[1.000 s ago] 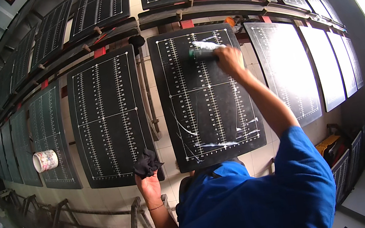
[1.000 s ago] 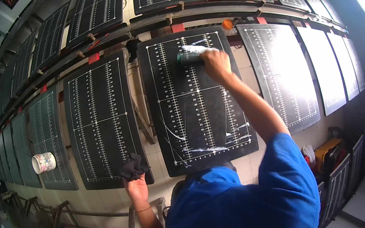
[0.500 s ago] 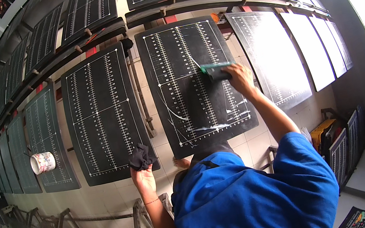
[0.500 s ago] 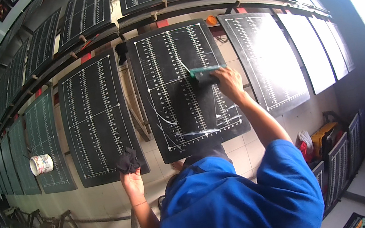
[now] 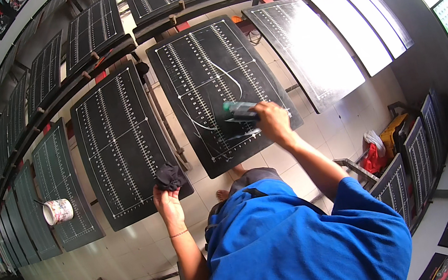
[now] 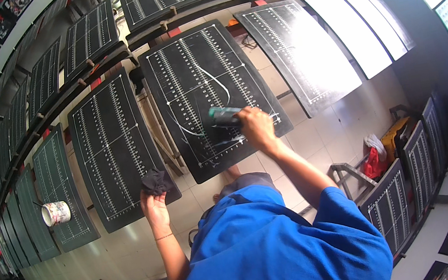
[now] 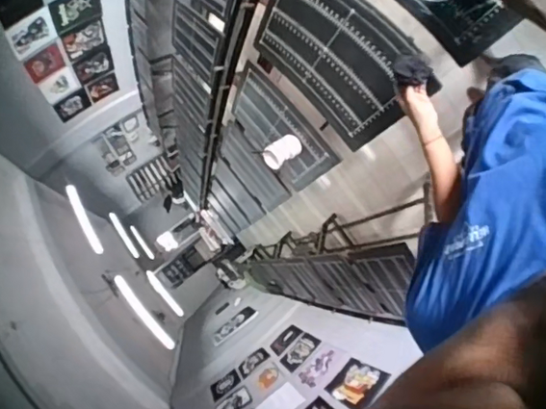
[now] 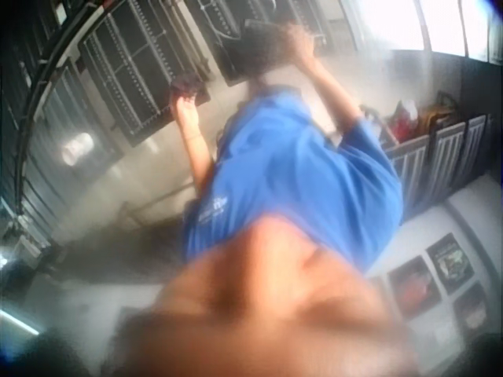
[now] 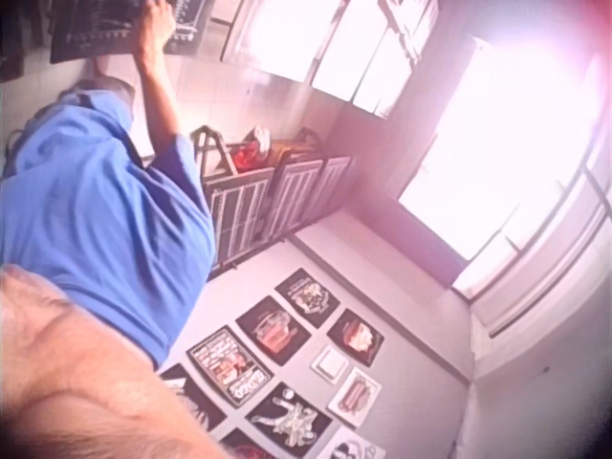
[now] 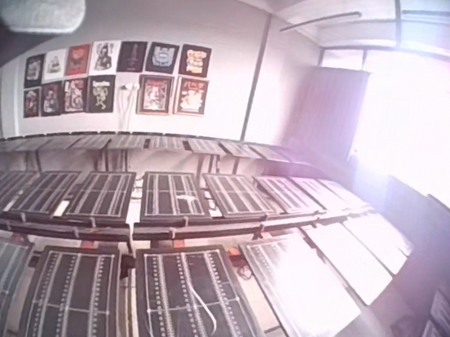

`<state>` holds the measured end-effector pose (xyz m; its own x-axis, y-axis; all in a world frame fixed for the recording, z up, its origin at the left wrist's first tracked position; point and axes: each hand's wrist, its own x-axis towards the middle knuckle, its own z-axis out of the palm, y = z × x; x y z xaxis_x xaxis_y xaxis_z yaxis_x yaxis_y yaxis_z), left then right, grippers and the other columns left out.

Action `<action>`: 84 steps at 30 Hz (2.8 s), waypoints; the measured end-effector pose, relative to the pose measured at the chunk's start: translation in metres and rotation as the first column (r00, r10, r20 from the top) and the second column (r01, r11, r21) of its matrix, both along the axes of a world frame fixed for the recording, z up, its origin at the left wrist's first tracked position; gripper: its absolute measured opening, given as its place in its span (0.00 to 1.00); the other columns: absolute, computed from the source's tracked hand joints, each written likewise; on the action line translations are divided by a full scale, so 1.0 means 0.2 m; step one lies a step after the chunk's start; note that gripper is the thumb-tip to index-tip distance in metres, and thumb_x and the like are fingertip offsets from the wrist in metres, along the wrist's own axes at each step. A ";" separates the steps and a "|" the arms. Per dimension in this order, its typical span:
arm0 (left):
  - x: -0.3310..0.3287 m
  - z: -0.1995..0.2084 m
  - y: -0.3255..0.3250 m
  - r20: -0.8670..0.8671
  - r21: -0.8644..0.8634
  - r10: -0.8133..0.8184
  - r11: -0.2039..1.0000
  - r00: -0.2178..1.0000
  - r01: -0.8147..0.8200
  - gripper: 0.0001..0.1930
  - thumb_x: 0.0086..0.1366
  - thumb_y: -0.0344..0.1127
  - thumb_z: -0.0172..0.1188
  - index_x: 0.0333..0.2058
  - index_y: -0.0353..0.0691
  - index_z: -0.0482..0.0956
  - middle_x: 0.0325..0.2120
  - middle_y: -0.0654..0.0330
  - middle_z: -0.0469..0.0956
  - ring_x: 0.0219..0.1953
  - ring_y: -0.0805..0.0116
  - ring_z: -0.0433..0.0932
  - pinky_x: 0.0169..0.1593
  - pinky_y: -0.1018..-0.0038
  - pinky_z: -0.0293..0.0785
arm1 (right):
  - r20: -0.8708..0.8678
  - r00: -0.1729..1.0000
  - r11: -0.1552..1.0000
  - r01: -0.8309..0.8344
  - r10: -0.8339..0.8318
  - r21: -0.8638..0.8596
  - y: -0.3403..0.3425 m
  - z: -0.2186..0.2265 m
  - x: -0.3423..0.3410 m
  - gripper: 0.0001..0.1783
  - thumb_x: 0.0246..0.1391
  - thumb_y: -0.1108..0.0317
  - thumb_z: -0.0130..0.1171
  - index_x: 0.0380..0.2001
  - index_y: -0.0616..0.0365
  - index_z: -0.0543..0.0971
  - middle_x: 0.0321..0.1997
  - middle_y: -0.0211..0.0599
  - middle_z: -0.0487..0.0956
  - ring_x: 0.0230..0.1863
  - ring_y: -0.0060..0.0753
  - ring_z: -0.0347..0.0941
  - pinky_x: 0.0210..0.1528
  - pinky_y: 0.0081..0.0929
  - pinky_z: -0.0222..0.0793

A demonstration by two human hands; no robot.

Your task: The person scoops white ink from a bucket using a spatula and applies it to a screen printing frame. They then use a green squeegee to spread the ink evenly across the screen's surface, repeating the process on multiple frames.

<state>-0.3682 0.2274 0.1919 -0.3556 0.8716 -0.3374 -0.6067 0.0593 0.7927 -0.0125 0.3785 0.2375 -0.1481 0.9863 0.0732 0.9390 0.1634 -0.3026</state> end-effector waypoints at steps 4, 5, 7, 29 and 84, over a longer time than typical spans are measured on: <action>-0.09 -0.06 -0.13 -0.054 -0.007 0.003 1.000 0.999 -0.003 0.17 0.67 0.30 0.49 0.55 0.42 0.71 0.48 0.59 0.76 0.46 0.67 0.77 0.49 0.67 0.76 | 0.129 0.976 0.983 0.162 -0.173 0.091 -0.03 -0.02 0.24 0.14 0.50 0.73 0.53 0.40 0.52 0.81 0.38 0.37 0.78 0.46 0.43 0.77 0.44 0.42 0.76; -0.10 -0.06 -0.16 -0.038 -0.032 0.030 0.999 0.999 -0.031 0.16 0.67 0.28 0.49 0.53 0.42 0.71 0.46 0.60 0.76 0.45 0.67 0.77 0.49 0.67 0.76 | 0.158 0.968 0.980 0.187 -0.195 0.061 -0.08 -0.05 0.23 0.13 0.51 0.73 0.53 0.40 0.53 0.81 0.39 0.37 0.77 0.46 0.44 0.77 0.43 0.43 0.76; -0.10 -0.07 -0.21 -0.018 -0.099 0.090 0.991 0.996 -0.091 0.14 0.66 0.27 0.49 0.50 0.42 0.72 0.46 0.60 0.76 0.44 0.68 0.77 0.48 0.68 0.76 | 0.170 0.965 0.980 0.198 -0.198 0.020 -0.22 -0.11 0.12 0.13 0.53 0.71 0.51 0.41 0.53 0.79 0.42 0.40 0.76 0.47 0.47 0.76 0.41 0.47 0.76; -0.20 -0.12 -0.22 -0.971 -0.207 -0.228 0.956 -0.078 -0.209 0.22 0.57 0.24 0.59 0.52 0.35 0.75 0.52 0.52 0.74 0.56 0.51 0.69 0.61 0.60 0.65 | 0.006 0.967 0.967 -0.253 0.253 0.027 -0.43 0.06 -0.21 0.20 0.48 0.76 0.54 0.45 0.49 0.82 0.46 0.28 0.81 0.50 0.34 0.75 0.50 0.33 0.73; 1.28 -1.10 -1.65 -0.409 -0.626 0.197 0.650 0.891 -0.431 0.18 0.53 0.18 0.53 0.43 0.35 0.81 0.25 0.56 0.75 0.24 0.68 0.78 0.28 0.74 0.78 | 0.035 0.687 0.678 -0.723 0.726 0.130 0.41 -0.24 -0.39 0.23 0.48 0.76 0.54 0.49 0.47 0.80 0.49 0.35 0.79 0.50 0.44 0.76 0.48 0.42 0.76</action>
<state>-0.1126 -0.1017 -0.0284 -0.7405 0.2487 -0.6244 -0.4532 0.5014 0.7370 -0.0900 0.4606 0.1894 -0.8097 0.5533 0.1955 0.5059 0.8270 -0.2453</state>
